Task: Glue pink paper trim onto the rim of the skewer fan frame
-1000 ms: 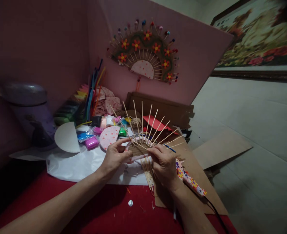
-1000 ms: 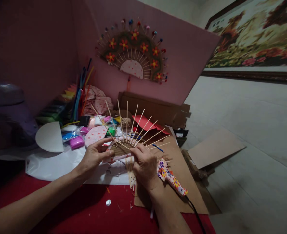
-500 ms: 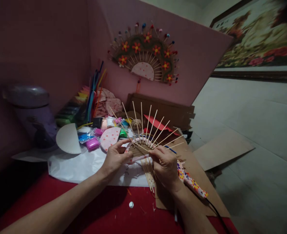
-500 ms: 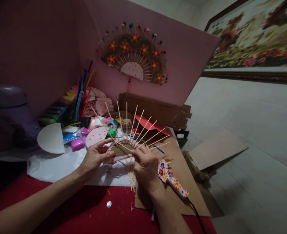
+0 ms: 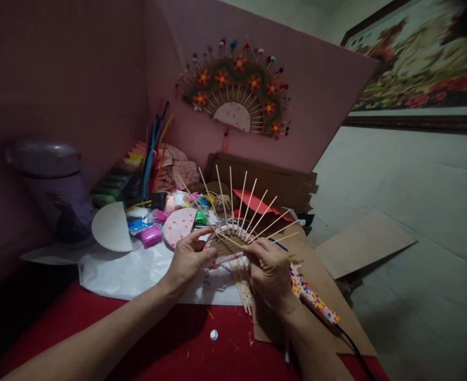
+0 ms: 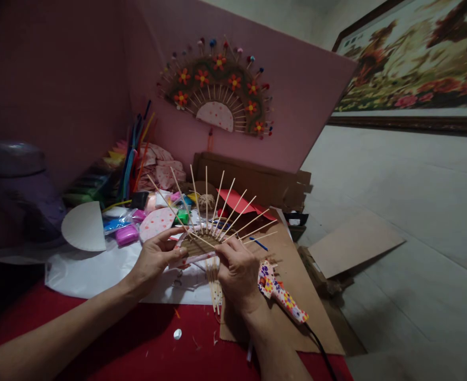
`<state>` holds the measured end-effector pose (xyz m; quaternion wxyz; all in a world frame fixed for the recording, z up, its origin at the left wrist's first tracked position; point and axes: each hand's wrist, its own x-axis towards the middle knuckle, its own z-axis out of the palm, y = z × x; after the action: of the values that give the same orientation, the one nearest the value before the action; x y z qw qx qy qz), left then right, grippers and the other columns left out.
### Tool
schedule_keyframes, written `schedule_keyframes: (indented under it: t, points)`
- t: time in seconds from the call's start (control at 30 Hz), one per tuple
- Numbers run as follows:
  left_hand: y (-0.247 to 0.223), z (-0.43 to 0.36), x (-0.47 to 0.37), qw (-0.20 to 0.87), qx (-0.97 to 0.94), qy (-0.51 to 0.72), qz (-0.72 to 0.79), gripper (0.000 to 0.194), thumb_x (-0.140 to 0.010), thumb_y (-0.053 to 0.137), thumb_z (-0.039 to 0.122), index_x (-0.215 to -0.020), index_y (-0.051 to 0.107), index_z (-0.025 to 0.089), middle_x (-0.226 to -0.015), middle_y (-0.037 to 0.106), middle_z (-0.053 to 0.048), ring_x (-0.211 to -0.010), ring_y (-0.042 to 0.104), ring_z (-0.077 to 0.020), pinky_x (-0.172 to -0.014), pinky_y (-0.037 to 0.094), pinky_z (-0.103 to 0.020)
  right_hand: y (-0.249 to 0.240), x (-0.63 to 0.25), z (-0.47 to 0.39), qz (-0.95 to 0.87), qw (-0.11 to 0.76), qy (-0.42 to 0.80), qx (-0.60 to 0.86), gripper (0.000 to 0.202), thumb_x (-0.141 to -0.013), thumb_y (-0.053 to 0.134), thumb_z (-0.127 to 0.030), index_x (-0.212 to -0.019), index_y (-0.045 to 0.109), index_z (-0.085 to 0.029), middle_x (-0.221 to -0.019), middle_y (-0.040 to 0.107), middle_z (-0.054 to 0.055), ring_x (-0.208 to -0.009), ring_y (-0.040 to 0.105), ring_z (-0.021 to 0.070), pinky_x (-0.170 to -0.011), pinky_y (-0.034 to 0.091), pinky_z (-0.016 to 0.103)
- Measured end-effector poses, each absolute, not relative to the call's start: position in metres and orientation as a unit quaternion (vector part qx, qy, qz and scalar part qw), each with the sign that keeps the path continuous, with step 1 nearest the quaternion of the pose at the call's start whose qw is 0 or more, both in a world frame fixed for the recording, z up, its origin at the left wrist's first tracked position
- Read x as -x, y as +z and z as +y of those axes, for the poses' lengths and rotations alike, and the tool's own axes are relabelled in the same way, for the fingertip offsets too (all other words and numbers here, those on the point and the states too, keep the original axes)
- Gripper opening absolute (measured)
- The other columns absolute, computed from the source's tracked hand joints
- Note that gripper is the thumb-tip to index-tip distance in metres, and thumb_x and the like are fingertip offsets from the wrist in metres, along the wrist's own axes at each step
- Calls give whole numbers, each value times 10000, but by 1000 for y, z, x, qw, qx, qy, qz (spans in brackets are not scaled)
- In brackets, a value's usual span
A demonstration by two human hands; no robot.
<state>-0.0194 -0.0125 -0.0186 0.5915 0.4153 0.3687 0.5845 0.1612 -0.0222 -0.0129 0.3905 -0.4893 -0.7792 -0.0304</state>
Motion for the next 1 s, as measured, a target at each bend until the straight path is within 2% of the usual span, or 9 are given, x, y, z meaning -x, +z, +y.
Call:
schedule_keyframes:
  t: [0.6, 1.0]
  points:
    - [-20, -13, 19, 587, -420, 586, 367, 605, -551, 709, 178, -1116, 521, 68, -537, 599, 20, -449, 536, -115, -467, 478, -268, -17, -161, -22, -738, 441, -25, 510, 173, -736, 507, -72, -714, 614, -205, -723, 546, 14, -692, 512, 164, -609, 375, 264]
    - [-21, -13, 19, 587, -411, 590, 372, 592, -537, 723, 201, -1099, 562, 106, -572, 616, 6, -472, 560, -126, -473, 489, -275, -16, -161, -22, -739, 450, -28, 501, 163, -723, 501, -69, -696, 581, -207, -725, 537, 13, -688, 498, 160, -602, 380, 271]
